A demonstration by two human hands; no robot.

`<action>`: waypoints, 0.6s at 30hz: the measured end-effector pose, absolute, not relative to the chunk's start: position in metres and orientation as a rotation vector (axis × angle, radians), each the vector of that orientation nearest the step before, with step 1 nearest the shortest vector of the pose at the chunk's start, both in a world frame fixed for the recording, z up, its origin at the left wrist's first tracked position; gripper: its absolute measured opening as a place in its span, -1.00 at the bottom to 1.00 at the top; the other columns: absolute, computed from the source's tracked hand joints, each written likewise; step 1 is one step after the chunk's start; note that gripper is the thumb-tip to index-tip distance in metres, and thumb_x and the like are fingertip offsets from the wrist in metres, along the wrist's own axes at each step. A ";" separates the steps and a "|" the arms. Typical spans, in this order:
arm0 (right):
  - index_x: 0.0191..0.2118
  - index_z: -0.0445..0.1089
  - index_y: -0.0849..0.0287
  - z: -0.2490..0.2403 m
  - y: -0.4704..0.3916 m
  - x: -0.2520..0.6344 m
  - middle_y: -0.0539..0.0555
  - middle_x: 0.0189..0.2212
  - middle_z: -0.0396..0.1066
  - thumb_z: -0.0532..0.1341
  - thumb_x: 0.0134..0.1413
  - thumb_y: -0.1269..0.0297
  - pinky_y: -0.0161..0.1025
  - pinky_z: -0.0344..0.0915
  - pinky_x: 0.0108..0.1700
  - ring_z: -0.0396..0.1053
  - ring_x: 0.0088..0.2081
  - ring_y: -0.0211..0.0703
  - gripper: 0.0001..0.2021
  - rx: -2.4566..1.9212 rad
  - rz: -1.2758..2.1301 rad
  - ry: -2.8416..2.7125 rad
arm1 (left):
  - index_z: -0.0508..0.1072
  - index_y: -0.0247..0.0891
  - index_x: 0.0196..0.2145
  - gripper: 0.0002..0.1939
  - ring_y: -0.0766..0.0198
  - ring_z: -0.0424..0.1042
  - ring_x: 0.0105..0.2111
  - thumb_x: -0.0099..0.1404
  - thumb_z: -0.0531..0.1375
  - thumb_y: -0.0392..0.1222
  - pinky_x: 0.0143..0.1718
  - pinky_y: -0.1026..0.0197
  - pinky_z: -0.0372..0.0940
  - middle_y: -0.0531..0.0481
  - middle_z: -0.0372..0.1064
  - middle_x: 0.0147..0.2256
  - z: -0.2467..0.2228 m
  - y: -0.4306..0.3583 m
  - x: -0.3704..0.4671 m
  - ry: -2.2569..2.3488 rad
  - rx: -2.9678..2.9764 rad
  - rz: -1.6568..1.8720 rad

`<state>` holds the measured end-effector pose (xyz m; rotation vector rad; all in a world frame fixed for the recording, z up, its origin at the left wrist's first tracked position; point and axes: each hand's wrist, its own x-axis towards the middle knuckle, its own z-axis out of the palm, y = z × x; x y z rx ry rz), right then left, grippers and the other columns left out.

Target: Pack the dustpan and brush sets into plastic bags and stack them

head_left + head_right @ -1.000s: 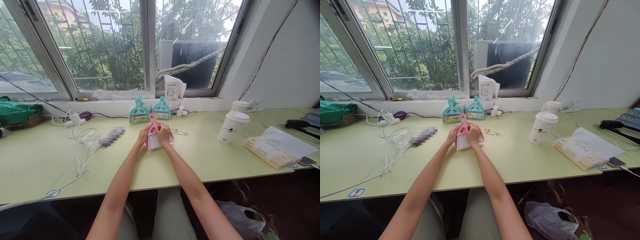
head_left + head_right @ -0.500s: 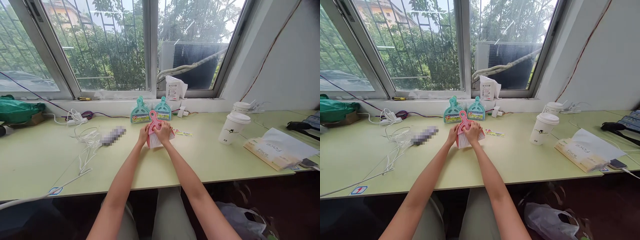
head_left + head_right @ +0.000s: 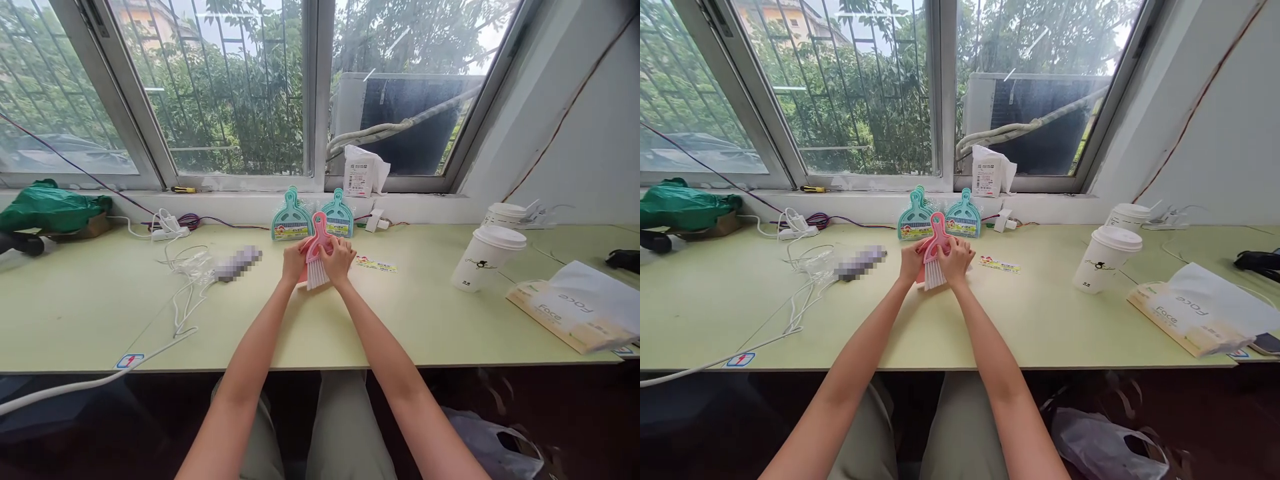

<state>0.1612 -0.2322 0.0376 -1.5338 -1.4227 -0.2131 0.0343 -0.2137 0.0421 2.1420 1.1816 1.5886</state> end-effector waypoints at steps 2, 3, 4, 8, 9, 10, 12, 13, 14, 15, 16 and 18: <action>-0.25 0.36 0.13 0.043 -0.236 0.163 0.15 -0.21 0.34 0.10 0.18 0.06 -0.11 -0.02 -0.10 0.19 -0.08 0.02 -0.75 -1.549 -0.227 -1.397 | 0.49 -0.22 0.03 -0.62 0.23 0.43 -0.33 0.29 0.09 -0.22 -0.22 0.25 0.26 -0.08 0.52 -0.19 0.042 -0.213 0.031 1.322 2.109 1.571; -0.25 0.36 0.13 0.046 -0.238 0.165 0.16 -0.20 0.33 0.10 0.18 0.05 -0.10 -0.02 -0.09 0.18 -0.07 0.04 -0.74 -1.554 -0.240 -1.378 | 0.47 -0.23 0.06 -0.60 0.21 0.44 -0.31 0.30 0.07 -0.23 -0.20 0.24 0.26 -0.12 0.51 -0.18 0.042 -0.211 0.025 1.419 2.067 1.578; -0.24 0.36 0.13 0.049 -0.239 0.166 0.18 -0.19 0.32 0.09 0.18 0.04 -0.09 -0.02 -0.08 0.18 -0.07 0.05 -0.73 -1.558 -0.250 -1.357 | 0.45 -0.24 0.08 -0.58 0.17 0.45 -0.27 0.29 0.05 -0.25 -0.18 0.22 0.25 -0.15 0.50 -0.16 0.042 -0.208 0.017 1.528 2.008 1.592; -0.23 0.37 0.15 0.053 -0.234 0.175 0.20 -0.20 0.32 0.06 0.19 0.04 -0.05 0.00 -0.07 0.19 -0.09 0.06 -0.70 -1.615 -0.202 -1.311 | 0.48 -0.32 0.01 -0.57 0.06 0.43 -0.12 0.18 0.09 -0.34 -0.13 0.19 0.24 -0.23 0.45 -0.06 0.042 -0.190 -0.027 1.831 1.744 1.513; -0.24 0.38 0.15 0.050 -0.230 0.178 0.20 -0.21 0.34 0.07 0.17 0.05 -0.04 0.01 -0.07 0.20 -0.09 0.07 -0.71 -1.650 -0.180 -1.322 | 0.48 -0.34 0.00 -0.57 0.04 0.43 -0.10 0.16 0.11 -0.33 -0.13 0.18 0.24 -0.24 0.44 -0.05 0.041 -0.186 -0.036 1.887 1.691 1.455; -0.26 0.39 0.16 0.045 -0.225 0.182 0.21 -0.21 0.35 0.08 0.15 0.07 -0.02 0.01 -0.06 0.20 -0.10 0.09 -0.72 -1.692 -0.160 -1.347 | 0.48 -0.34 -0.01 -0.57 0.02 0.42 -0.09 0.15 0.13 -0.31 -0.14 0.18 0.24 -0.25 0.44 -0.05 0.040 -0.184 -0.042 1.937 1.659 1.392; -0.28 0.43 0.18 0.031 -0.217 0.191 0.24 -0.21 0.39 0.11 0.10 0.13 0.01 0.00 -0.05 0.22 -0.08 0.13 -0.75 -1.798 -0.118 -1.419 | 0.49 -0.31 -0.03 -0.61 -0.01 0.42 -0.10 0.18 0.14 -0.24 -0.16 0.15 0.24 -0.26 0.45 -0.08 0.036 -0.182 -0.046 2.032 1.650 1.263; -0.28 0.45 0.19 0.024 -0.213 0.196 0.26 -0.19 0.40 0.12 0.08 0.16 0.03 -0.01 -0.04 0.22 -0.06 0.14 -0.76 -1.857 -0.093 -1.455 | 0.51 -0.29 -0.06 -0.64 -0.02 0.42 -0.10 0.21 0.12 -0.20 -0.17 0.13 0.24 -0.26 0.46 -0.11 0.033 -0.182 -0.045 2.082 1.675 1.198; -0.27 0.46 0.20 0.017 -0.210 0.201 0.27 -0.17 0.41 0.14 0.05 0.18 0.04 -0.02 -0.03 0.22 -0.05 0.16 -0.76 -1.914 -0.067 -1.487 | 0.52 -0.27 -0.09 -0.66 -0.03 0.42 -0.11 0.24 0.10 -0.16 -0.16 0.11 0.23 -0.26 0.47 -0.13 0.030 -0.183 -0.044 2.130 1.709 1.134; -0.26 0.48 0.21 0.010 -0.208 0.205 0.28 -0.16 0.41 0.16 0.02 0.19 0.04 -0.03 -0.01 0.22 -0.03 0.17 -0.76 -1.966 -0.046 -1.512 | 0.52 -0.25 -0.11 -0.68 -0.03 0.42 -0.10 0.26 0.09 -0.13 -0.16 0.10 0.23 -0.26 0.48 -0.14 0.027 -0.183 -0.042 2.172 1.745 1.078; -0.25 0.49 0.22 0.005 -0.206 0.209 0.29 -0.14 0.41 0.18 -0.01 0.19 0.04 -0.04 0.00 0.22 -0.01 0.17 -0.74 -2.009 -0.036 -1.527 | 0.52 -0.24 -0.12 -0.68 -0.03 0.41 -0.10 0.27 0.08 -0.11 -0.14 0.09 0.23 -0.25 0.48 -0.14 0.024 -0.183 -0.040 2.206 1.779 1.036; -0.23 0.50 0.22 -0.003 -0.203 0.215 0.31 -0.12 0.41 0.21 -0.05 0.16 0.04 -0.05 0.01 0.22 0.01 0.19 -0.71 -2.058 -0.049 -1.535 | 0.52 -0.22 -0.14 -0.69 -0.03 0.41 -0.09 0.28 0.07 -0.09 -0.13 0.08 0.22 -0.23 0.48 -0.15 0.021 -0.183 -0.037 2.244 1.826 0.995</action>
